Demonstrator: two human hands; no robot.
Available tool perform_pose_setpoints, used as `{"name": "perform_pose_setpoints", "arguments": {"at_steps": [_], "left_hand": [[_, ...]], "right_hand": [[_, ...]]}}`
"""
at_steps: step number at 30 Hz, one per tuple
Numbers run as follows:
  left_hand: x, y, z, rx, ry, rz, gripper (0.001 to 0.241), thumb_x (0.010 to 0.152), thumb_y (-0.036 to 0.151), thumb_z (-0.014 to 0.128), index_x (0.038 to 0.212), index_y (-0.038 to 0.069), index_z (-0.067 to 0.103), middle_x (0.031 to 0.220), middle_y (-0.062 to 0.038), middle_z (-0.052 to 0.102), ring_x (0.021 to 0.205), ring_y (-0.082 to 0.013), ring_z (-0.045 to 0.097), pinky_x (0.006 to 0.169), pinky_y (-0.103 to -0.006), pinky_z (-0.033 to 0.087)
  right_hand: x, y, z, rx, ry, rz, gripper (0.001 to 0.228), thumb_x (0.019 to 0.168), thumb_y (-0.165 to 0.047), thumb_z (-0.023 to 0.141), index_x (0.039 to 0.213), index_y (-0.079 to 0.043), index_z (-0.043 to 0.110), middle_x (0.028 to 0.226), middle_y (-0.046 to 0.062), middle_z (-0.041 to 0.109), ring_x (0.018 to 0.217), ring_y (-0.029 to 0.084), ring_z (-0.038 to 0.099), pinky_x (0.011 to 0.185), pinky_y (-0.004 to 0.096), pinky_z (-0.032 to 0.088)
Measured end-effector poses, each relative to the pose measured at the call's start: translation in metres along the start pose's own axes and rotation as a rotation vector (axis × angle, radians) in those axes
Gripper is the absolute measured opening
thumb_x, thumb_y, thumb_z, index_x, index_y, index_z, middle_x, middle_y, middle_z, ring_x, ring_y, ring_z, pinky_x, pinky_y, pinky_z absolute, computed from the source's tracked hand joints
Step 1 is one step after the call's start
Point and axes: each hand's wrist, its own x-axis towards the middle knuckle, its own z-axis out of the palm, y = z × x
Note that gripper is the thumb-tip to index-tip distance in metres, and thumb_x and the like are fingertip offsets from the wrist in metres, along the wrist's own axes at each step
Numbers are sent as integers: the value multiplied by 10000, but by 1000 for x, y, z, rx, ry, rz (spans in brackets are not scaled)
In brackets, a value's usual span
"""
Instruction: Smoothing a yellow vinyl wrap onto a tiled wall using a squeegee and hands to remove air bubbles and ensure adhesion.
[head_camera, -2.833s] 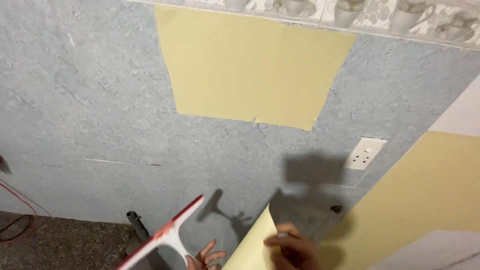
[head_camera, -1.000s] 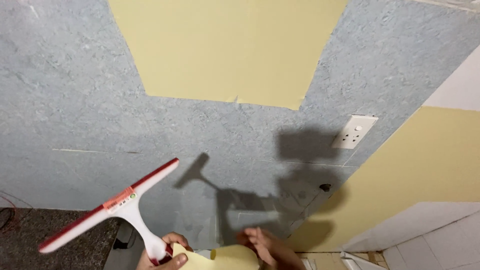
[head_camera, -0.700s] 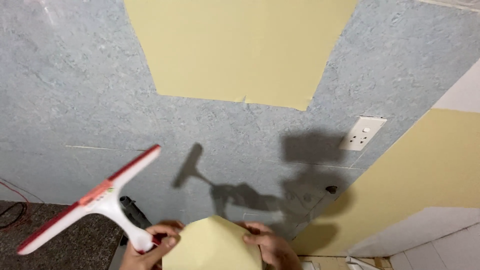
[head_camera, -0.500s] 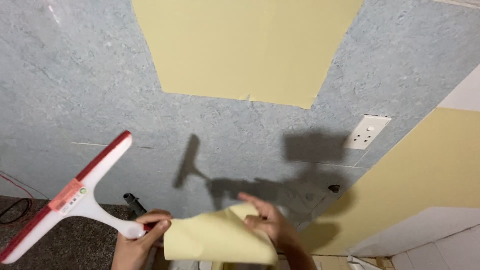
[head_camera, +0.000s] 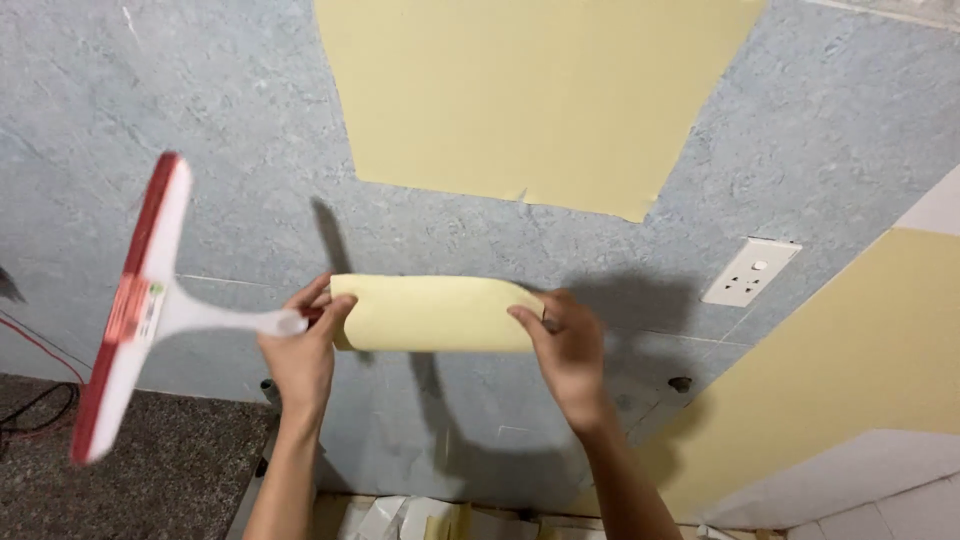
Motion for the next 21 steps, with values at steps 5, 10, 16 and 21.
{"name": "perform_pose_setpoints", "arguments": {"at_steps": [5,10,16,21], "left_hand": [[45,-12,23,54,13,38,337,792,129,999,1062,24,826,853,-80,799,714,-74,674,650,-219,567],[70,-4,49,-2,42,75,211,796,153,999,945,107,856,857,-65,793,763,-65,617,685,-231,555],[100,-20,78,-16,93,82,170,819,157,1014,911,134,873,757,-12,770,686,-37,630,631,-217,562],[110,-29,91,-42,112,34,115,864,178,964,918,137,872,761,-14,758,724,-56,618,687,-259,565]], "right_hand": [[24,-25,2,50,121,19,274,958,-338,868,1113,-112,858,754,133,807,657,248,766,631,349,586],[40,-35,1,30,159,-154,179,1011,-237,815,1072,-69,818,840,143,830,696,230,812,594,300,608],[64,-42,5,28,262,-358,162,971,-117,854,1007,6,755,815,163,820,699,232,813,620,315,633],[86,-25,20,140,262,-305,155,986,-127,846,1014,-9,750,833,150,823,697,225,804,622,337,636]]}}
